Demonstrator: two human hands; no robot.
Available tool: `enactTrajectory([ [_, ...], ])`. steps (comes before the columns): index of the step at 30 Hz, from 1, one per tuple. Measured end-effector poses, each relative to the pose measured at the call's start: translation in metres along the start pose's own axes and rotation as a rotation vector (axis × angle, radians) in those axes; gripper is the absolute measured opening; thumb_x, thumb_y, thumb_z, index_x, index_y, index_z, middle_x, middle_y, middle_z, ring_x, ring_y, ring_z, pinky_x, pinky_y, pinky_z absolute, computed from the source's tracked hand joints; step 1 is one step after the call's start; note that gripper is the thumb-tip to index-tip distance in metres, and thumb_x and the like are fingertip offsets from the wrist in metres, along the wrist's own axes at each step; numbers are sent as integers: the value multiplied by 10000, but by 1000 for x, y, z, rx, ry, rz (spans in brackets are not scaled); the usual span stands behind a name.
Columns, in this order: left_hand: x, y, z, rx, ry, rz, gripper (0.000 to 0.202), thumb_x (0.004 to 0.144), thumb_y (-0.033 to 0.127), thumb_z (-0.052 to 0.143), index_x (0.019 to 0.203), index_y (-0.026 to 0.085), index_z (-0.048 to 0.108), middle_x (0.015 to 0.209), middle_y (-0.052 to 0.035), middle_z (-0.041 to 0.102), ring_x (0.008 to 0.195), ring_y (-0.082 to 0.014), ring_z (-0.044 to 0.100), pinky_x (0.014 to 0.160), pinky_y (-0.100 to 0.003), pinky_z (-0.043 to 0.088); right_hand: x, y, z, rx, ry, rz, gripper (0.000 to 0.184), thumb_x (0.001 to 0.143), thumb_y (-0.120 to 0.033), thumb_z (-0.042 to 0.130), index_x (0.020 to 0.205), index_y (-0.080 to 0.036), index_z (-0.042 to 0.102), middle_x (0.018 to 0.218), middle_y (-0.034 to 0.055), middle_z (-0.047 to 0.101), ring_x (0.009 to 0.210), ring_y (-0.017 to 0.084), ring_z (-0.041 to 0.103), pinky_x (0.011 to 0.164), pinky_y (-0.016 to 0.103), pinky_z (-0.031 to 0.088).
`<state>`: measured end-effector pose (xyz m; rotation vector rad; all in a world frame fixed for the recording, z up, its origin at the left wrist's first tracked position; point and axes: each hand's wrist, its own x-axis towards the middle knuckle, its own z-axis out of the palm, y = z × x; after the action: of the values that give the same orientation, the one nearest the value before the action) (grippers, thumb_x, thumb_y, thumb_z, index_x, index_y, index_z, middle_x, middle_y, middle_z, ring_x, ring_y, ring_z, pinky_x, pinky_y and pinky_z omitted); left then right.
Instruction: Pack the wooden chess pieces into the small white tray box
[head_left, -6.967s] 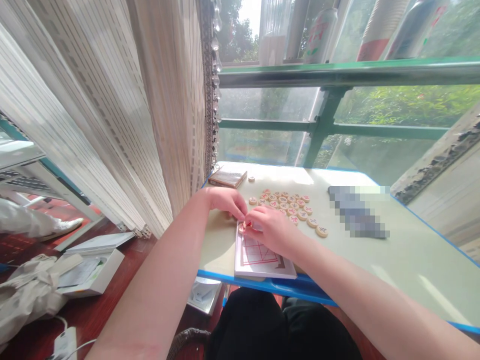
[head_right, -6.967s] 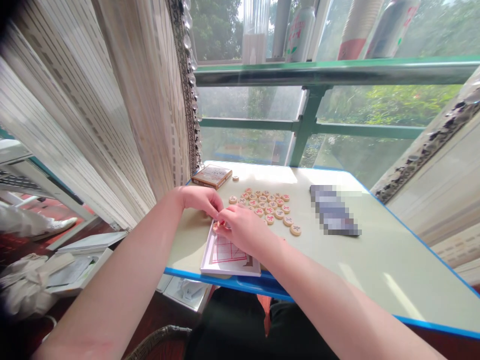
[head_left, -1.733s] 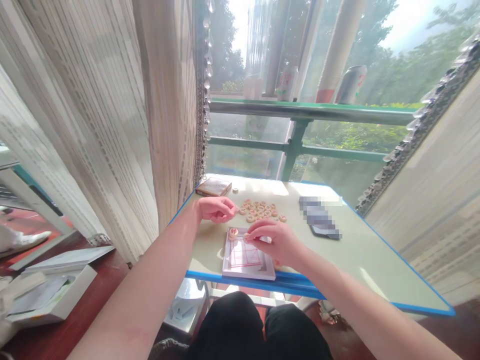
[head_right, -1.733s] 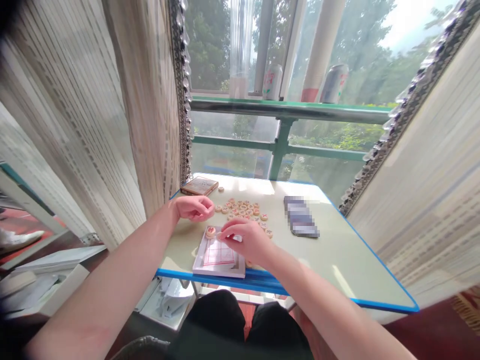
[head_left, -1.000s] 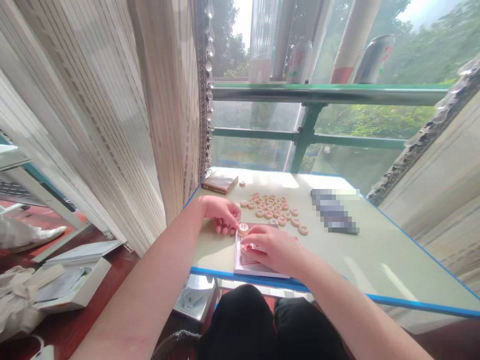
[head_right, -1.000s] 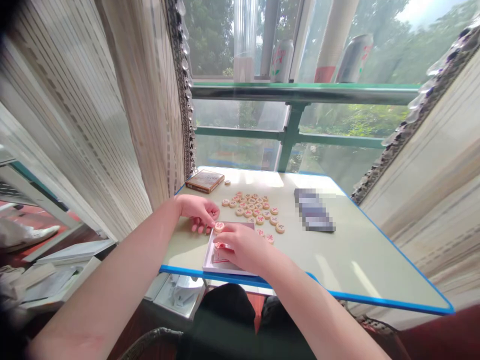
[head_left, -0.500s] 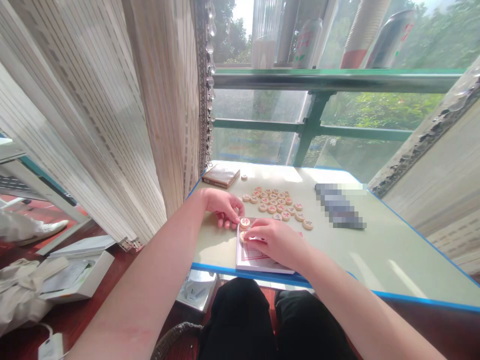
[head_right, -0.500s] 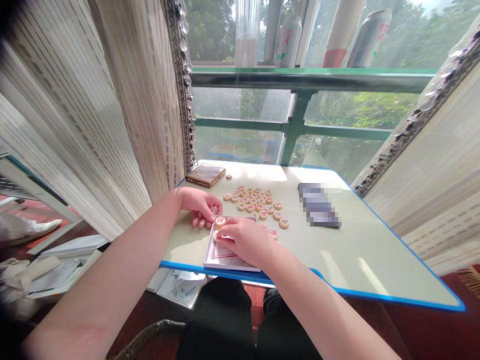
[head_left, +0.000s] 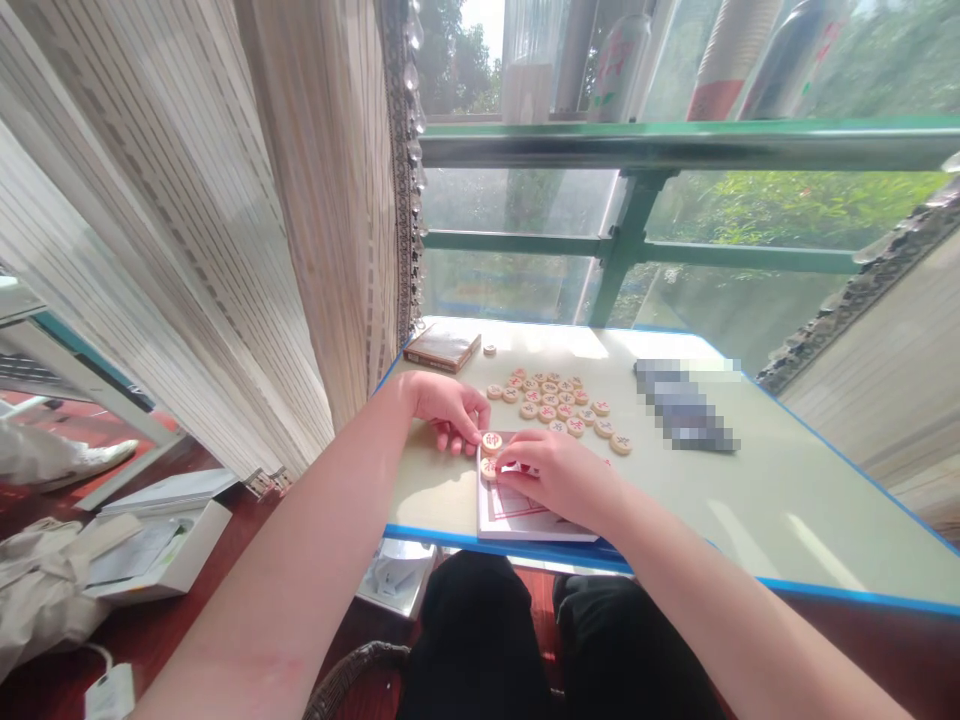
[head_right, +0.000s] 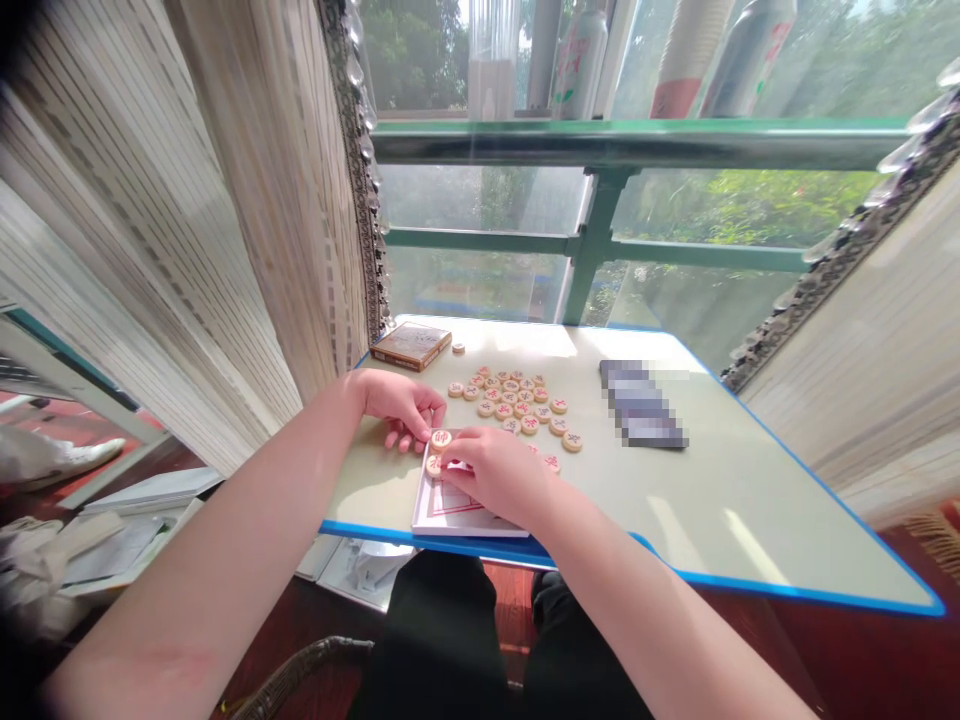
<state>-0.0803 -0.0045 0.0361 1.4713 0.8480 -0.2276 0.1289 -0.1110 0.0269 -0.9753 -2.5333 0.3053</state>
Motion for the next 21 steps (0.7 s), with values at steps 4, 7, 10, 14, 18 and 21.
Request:
enactTrajectory([
  [4, 0, 0, 1, -1, 1, 4, 383, 610, 333, 813, 857, 167, 572, 722, -5, 688, 594, -124, 641, 457, -202, 488, -2, 2, -2, -4, 53, 10, 103, 817, -226, 619, 823, -220, 721, 832, 37, 681, 707, 141, 611, 639, 240, 446],
  [7, 1, -1, 0, -2, 7, 8, 379, 616, 332, 810, 860, 171, 568, 726, -1, 689, 597, -121, 642, 459, -198, 489, -2, 5, -3, -4, 158, 9, 149, 850, -239, 570, 896, -196, 706, 829, 60, 671, 739, 157, 610, 681, 264, 461],
  [10, 2, -3, -1, 0, 2, 2, 366, 626, 323, 805, 859, 170, 569, 727, -2, 690, 591, -117, 641, 457, -196, 491, 0, 8, -2, -10, 188, -36, 196, 881, -217, 516, 948, -186, 698, 875, 74, 686, 811, 176, 610, 749, 296, 464],
  [14, 3, -4, -2, -3, -19, 24, 352, 639, 321, 797, 864, 168, 572, 730, -6, 692, 592, -121, 646, 448, -192, 485, 2, 10, 2, -43, 107, -52, 202, 874, -182, 517, 923, -201, 712, 912, 69, 694, 829, 180, 611, 749, 295, 461],
  [18, 2, -4, -1, -4, -2, 21, 352, 632, 315, 800, 845, 166, 563, 722, -7, 691, 591, -126, 646, 442, -195, 486, 3, 8, 3, -47, 81, -38, 197, 863, -168, 530, 915, -206, 716, 908, 68, 685, 827, 174, 612, 740, 283, 461],
  [21, 1, -4, -1, -10, 11, 18, 350, 627, 306, 803, 847, 165, 570, 719, -5, 693, 599, -123, 649, 459, -191, 491, 3, 7, 2, -43, 73, -29, 202, 866, -177, 529, 936, -206, 716, 935, 74, 682, 839, 174, 613, 736, 279, 464],
])
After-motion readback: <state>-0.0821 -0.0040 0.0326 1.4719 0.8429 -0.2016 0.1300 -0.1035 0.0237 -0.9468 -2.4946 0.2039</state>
